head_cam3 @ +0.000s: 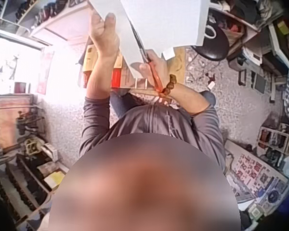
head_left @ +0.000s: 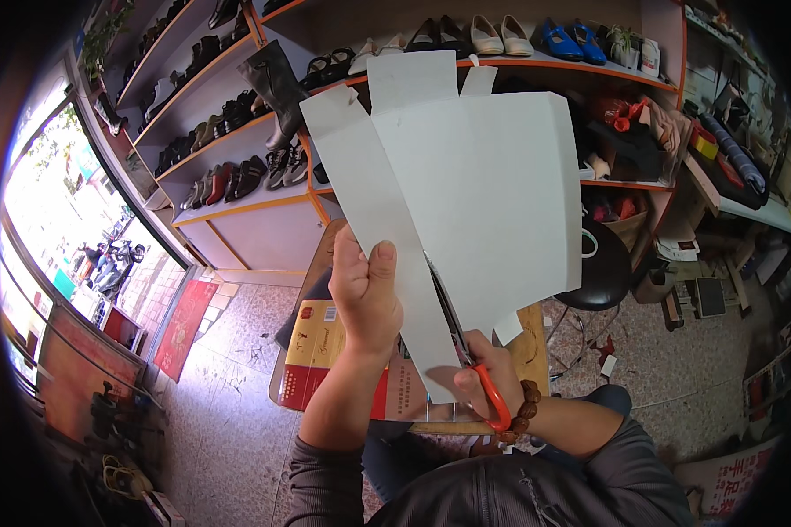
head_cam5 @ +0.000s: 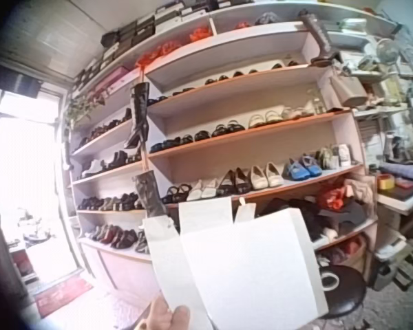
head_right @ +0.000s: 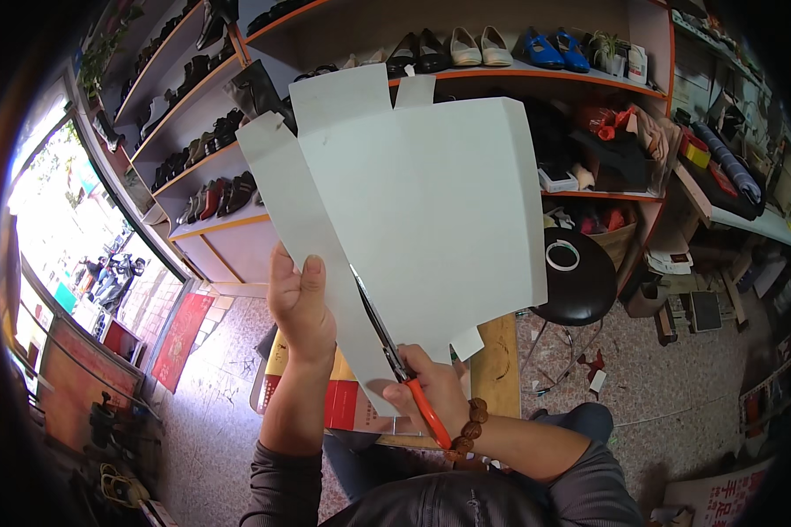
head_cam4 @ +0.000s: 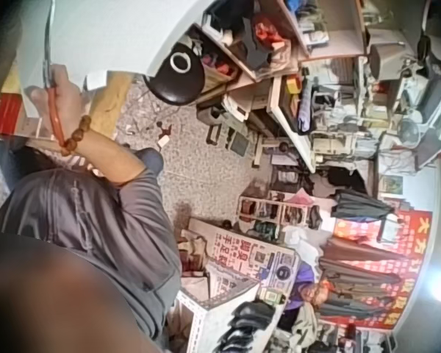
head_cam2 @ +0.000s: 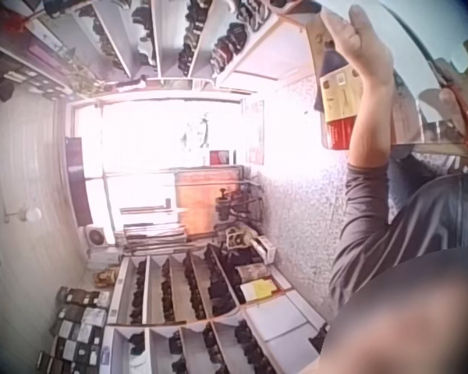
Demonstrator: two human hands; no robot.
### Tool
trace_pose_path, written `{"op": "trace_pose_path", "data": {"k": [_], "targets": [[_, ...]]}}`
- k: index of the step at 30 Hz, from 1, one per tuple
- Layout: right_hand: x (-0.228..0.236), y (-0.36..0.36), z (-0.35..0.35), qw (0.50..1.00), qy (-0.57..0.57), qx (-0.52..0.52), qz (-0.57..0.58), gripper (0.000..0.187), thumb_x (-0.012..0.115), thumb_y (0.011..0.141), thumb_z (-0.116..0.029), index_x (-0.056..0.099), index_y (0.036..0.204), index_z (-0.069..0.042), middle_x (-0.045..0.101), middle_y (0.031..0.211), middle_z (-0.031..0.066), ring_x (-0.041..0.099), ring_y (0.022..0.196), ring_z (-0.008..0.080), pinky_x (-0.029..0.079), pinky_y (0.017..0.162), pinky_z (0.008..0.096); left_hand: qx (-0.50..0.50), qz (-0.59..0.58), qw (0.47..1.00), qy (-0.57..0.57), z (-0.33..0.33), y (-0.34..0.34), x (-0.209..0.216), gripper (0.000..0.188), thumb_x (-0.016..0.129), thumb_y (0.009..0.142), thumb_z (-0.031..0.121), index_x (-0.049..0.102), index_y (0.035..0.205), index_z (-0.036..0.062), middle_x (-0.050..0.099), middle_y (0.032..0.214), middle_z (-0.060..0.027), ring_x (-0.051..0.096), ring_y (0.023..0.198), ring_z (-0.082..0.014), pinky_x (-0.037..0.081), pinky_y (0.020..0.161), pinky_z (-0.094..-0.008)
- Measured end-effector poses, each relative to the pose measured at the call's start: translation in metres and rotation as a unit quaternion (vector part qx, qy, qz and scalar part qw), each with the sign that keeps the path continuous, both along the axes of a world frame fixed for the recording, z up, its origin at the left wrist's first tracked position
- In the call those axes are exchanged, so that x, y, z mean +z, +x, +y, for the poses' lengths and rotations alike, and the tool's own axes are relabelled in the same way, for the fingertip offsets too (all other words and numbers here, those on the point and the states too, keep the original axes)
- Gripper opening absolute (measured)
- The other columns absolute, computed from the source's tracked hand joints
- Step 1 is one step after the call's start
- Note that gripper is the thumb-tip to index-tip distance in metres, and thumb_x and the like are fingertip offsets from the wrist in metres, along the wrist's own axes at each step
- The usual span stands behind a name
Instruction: The person folds a large sheet of white paper, then uses scissors to cut it into smaller pieces. They also apply clear tape to a cardboard box and continue cutting the paper into strips and shapes.
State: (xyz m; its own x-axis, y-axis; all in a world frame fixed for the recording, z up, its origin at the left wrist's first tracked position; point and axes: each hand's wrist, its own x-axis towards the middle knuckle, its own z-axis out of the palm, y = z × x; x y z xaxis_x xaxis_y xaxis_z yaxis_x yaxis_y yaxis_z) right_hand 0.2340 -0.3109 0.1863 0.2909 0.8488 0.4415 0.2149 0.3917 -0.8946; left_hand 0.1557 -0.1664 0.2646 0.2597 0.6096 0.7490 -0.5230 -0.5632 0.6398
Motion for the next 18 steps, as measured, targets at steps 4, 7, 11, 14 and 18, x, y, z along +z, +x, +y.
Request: {"op": "trace_pose_path", "data": {"k": [4, 7, 11, 14, 18], "targets": [[0.008, -0.001, 0.004, 1.0, 0.001, -0.008, 0.006, 0.07, 0.053, 0.084, -0.06, 0.047, 0.108, 0.006, 0.058, 0.072, 0.0107, 0.057, 0.066, 0.016, 0.045, 0.06, 0.0279, 0.005, 0.005, 1.0, -0.03, -0.003, 0.003, -0.002, 0.025, 0.052, 0.094, 0.008, 0.048, 0.116, -0.0015, 0.056, 0.102, -0.0012, 0.049, 0.09, -0.0072, 0.038, 0.082, -0.0208], [0.016, 0.007, 0.006, 0.999, -0.027, -0.022, -0.025, 0.076, 0.049, 0.083, -0.065, 0.047, 0.108, 0.006, 0.058, 0.071, 0.0118, 0.059, 0.066, 0.0186, 0.046, 0.061, 0.0288, -0.007, 0.028, 0.999, -0.029, -0.011, 0.003, -0.006, 0.024, 0.052, 0.094, 0.007, 0.047, 0.116, -0.0019, 0.056, 0.102, -0.0012, 0.048, 0.09, -0.0069, 0.038, 0.082, -0.0205], [0.023, 0.006, 0.007, 0.999, -0.028, -0.036, -0.027, 0.078, 0.047, 0.082, -0.068, 0.048, 0.106, 0.006, 0.058, 0.069, 0.0119, 0.059, 0.065, 0.0198, 0.046, 0.06, 0.0289, -0.018, 0.006, 1.0, -0.024, -0.015, 0.004, -0.006, 0.024, 0.05, 0.094, 0.006, 0.046, 0.116, -0.0025, 0.056, 0.102, -0.0019, 0.048, 0.09, -0.007, 0.038, 0.082, -0.0202], [0.025, 0.004, 0.006, 0.998, -0.023, -0.045, -0.023, 0.077, 0.047, 0.082, -0.068, 0.048, 0.104, 0.006, 0.058, 0.068, 0.011, 0.059, 0.064, 0.019, 0.045, 0.059, 0.0284, -0.014, 0.007, 1.0, -0.015, -0.014, 0.004, -0.006, 0.024, 0.049, 0.094, 0.006, 0.045, 0.117, -0.003, 0.056, 0.102, -0.0026, 0.049, 0.091, -0.0073, 0.038, 0.082, -0.0203], [0.024, 0.005, 0.006, 0.999, -0.025, -0.042, -0.013, 0.075, 0.049, 0.082, -0.067, 0.048, 0.102, 0.005, 0.057, 0.067, 0.0098, 0.058, 0.063, 0.0169, 0.045, 0.058, 0.0282, -0.03, 0.004, 1.0, -0.005, -0.012, 0.004, -0.01, 0.029, 0.051, 0.095, 0.011, 0.046, 0.12, -0.0023, 0.057, 0.107, -0.0052, 0.052, 0.095, -0.0087, 0.039, 0.085, -0.0223]]}}
